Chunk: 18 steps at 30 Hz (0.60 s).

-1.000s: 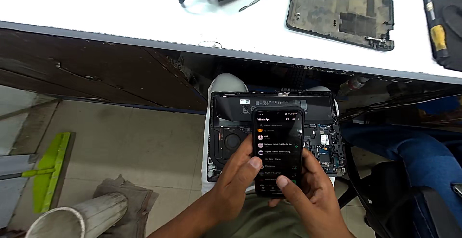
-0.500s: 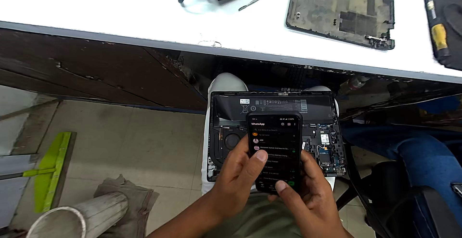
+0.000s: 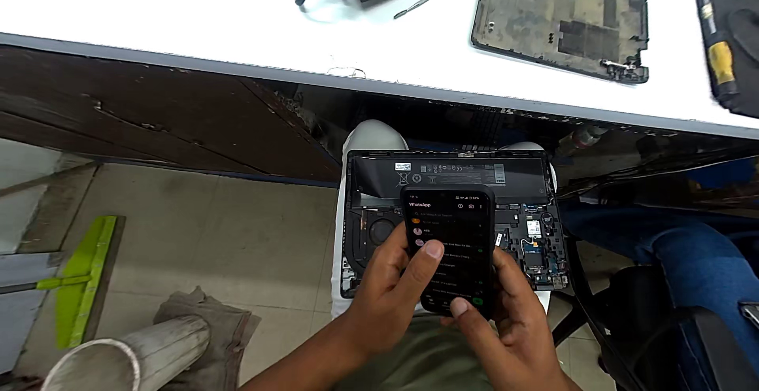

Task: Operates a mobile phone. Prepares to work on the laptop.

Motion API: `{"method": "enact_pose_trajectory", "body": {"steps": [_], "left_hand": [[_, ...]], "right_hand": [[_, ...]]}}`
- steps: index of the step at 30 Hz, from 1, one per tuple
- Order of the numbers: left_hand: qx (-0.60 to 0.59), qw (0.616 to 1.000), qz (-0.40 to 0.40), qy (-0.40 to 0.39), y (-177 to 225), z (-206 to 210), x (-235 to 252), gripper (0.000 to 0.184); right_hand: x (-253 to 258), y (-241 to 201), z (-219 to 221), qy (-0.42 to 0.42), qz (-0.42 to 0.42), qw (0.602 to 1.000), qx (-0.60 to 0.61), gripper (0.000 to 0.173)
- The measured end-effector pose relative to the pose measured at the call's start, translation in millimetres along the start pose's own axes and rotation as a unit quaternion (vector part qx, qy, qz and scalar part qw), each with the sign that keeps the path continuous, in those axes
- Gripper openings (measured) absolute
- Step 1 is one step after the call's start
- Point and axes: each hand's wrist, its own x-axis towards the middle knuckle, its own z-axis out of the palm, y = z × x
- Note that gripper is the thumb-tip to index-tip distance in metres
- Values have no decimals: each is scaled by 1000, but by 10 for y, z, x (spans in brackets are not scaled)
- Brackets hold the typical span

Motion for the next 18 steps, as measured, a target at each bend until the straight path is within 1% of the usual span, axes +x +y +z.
{"method": "enact_pose_trajectory", "body": {"steps": [2,3,5,7,9,12,15,16,18], "left_hand": [[-8,1000,4,-9,-2,-12,0,35],[-16,1000,4,-18,-1,-25,-4,40],[-30,999,-6,-26,7,-42,-13,52],[-33,999,-11,-30,1,-54,-19,56],[-26,999,-13,-30,-6,-57,-18,60],[-20,999,-10,-35,-9,-60,-21,59],[-46,997,-17,-55,-4,-71,-20,54],[-52,996,-18,-67,-10,-79,-24,55],[-41,995,-14,-95,-43,-103,-44,60]], "right_hand": [[1,-3,-8,-5,1,1000,1,57],[5,-3,-14,-10,0,1000,-1,60],[13,-6,-23,-26,-3,999,-19,76],[21,-1,-18,-33,-6,998,-43,94],[27,20,-13,-24,-11,997,-76,102],[23,35,-20,-15,-7,995,-102,105],[24,13,-29,-24,-4,998,-54,107],[24,4,-37,-24,-6,999,-42,105],[25,-19,-61,-19,-11,999,-27,94]]}}
